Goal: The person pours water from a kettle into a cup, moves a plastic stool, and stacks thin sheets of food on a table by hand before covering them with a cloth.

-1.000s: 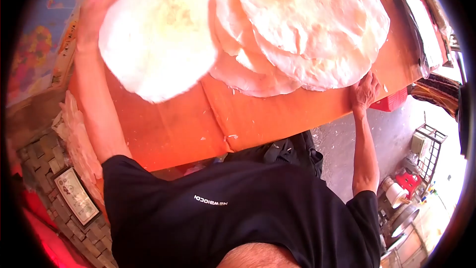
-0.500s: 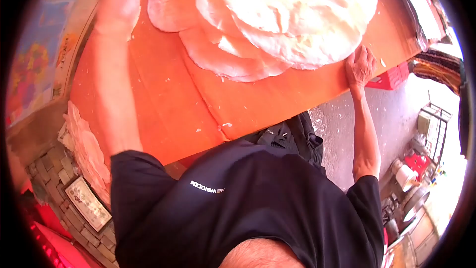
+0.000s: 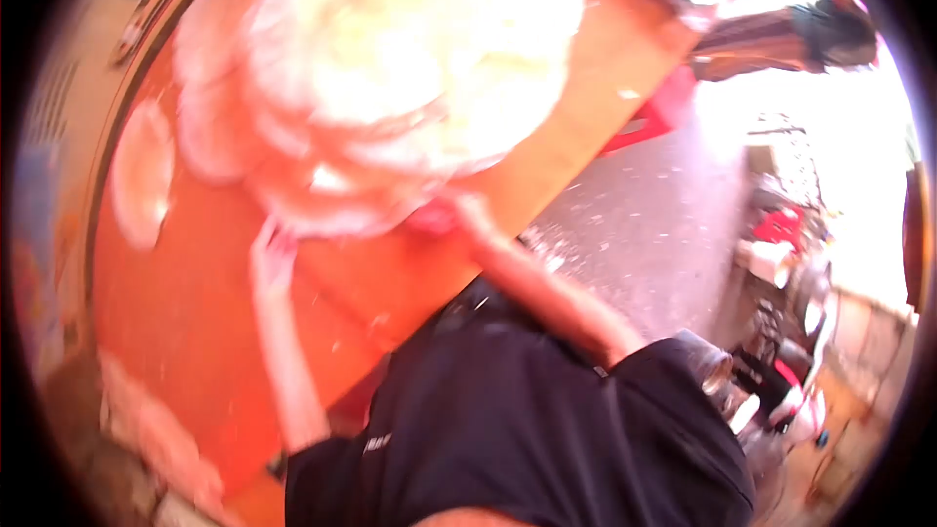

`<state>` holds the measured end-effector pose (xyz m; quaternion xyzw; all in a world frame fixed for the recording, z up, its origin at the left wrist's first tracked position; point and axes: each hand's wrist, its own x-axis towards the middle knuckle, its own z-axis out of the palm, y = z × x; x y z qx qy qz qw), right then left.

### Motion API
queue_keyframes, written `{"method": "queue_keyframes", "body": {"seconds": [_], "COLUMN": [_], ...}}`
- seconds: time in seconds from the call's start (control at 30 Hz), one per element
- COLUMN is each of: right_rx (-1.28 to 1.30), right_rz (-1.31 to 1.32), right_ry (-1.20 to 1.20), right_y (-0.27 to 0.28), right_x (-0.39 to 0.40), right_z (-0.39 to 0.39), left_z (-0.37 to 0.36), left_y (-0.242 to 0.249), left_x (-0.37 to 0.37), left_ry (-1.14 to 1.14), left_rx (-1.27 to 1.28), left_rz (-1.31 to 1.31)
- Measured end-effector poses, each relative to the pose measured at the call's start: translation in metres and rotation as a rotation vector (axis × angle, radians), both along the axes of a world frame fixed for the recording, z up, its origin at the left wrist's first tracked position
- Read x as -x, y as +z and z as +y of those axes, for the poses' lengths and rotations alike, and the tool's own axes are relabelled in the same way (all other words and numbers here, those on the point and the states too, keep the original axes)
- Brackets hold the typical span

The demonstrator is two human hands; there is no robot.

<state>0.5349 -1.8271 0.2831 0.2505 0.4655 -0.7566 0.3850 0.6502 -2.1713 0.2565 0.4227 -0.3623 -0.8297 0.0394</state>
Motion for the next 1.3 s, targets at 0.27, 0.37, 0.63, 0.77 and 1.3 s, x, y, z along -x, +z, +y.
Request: {"method": "queue_keyframes", "body": {"seconds": [0.27,0.37,0.63,0.77,1.3], "right_rx": [0.157,0.257,0.304,0.190,0.213], "right_rz": [-0.056,-0.141,-0.336,-0.254,0.661], "right_ry": [-0.159,-0.239,-0.157,-0.009,0.234], "right_y": [-0.017,-0.013,0.000,-0.024,0.188], "right_x": [-0.009,-0.018,-0.020,-0.014,-0.023], "right_z": [-0.019,-0.021,-0.032,-0.044,-0.028], "left_z": [0.018,0.019,0.023,0.026,-0.008], "left_y": [0.003,0.003,0.007,0.031,0.168], "left_x": [0.037,0.041,0.056,0.059,-0.066], "left_ry": [-0.171,-0.162,0.013,-0.078,-0.025], "left_rx": [0.019,0.214,-0.022,0.260,0.700], "left_rz": [-0.159,-0.088,0.007,0.149,0.381]}}
